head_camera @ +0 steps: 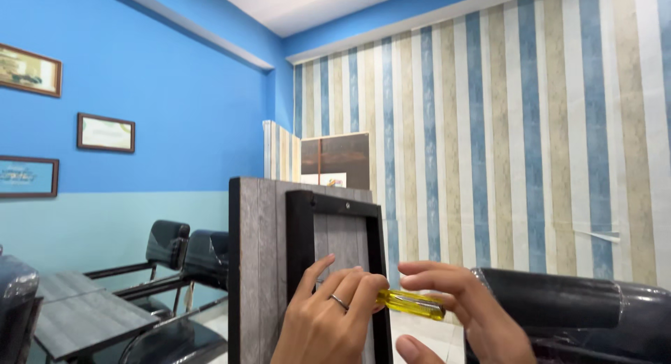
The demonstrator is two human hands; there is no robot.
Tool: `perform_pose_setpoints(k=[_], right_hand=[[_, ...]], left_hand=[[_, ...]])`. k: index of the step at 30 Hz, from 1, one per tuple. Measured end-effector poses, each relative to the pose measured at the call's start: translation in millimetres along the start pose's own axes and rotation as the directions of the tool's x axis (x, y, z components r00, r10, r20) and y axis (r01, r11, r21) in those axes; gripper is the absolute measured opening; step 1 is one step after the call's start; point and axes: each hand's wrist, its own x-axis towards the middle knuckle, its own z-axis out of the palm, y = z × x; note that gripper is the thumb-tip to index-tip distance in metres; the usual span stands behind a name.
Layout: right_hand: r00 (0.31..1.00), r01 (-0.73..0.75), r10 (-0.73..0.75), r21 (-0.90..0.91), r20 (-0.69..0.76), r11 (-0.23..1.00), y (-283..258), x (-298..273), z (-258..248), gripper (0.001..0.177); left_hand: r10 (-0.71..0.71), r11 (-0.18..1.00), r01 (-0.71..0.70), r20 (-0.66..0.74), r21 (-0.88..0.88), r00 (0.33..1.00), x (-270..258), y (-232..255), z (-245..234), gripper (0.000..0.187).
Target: The person uses a yellow screwdriver to tighten screws on the frame of a large rectangular panel. The person holds the panel with one hand while turning the screwdriver with the other, working on multiple fasteners along the edge.
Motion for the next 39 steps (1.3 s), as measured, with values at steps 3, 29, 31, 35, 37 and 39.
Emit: perform_pose_setpoints(k=[3, 29, 31, 35, 37, 39], right_hand=[[0.998, -0.059, 0.059, 0.015, -0.004, 0.998, -12.2, 10.7, 8.4, 0.037], [0.712, -0.670, 0.490, -0.278, -0.504, 0.688, 365.5, -336.9, 131.4, 0.070], [0.715, -0.636, 0.435, -0.249, -0.548, 0.731, 338.1, -317.0, 131.4, 0.064], [0.749, -0.511, 0.311, -0.210, -0.586, 0.833, 275.5, -248.0, 113.1, 0.053], [0.756, -0.505, 0.316, -0.204, -0.573, 0.839, 246.4, -217.0, 103.7, 0.052], [0.755, -0.551, 0.377, -0.207, -0.537, 0.809, 222.9, -199.6, 101.2, 0.052]], left_hand=[[0.030, 0.999, -0.031, -0.017, -0.019, 0.999, 12.5, 2.4, 0.5, 0.016], [-0.271, 0.950, 0.225, -0.213, -0.216, 0.939, -90.2, 62.9, 174.9, 0.049], [-0.295, 0.939, 0.244, -0.196, -0.244, 0.935, -96.0, 60.7, 180.0, 0.047], [-0.343, 0.928, 0.285, -0.250, -0.242, 0.905, -102.9, 53.2, 195.6, 0.043], [-0.366, 0.924, 0.311, -0.279, -0.223, 0.888, -104.1, 52.9, 199.8, 0.042], [-0.391, 0.916, 0.339, -0.293, -0.214, 0.873, -108.2, 53.7, 199.3, 0.041]])
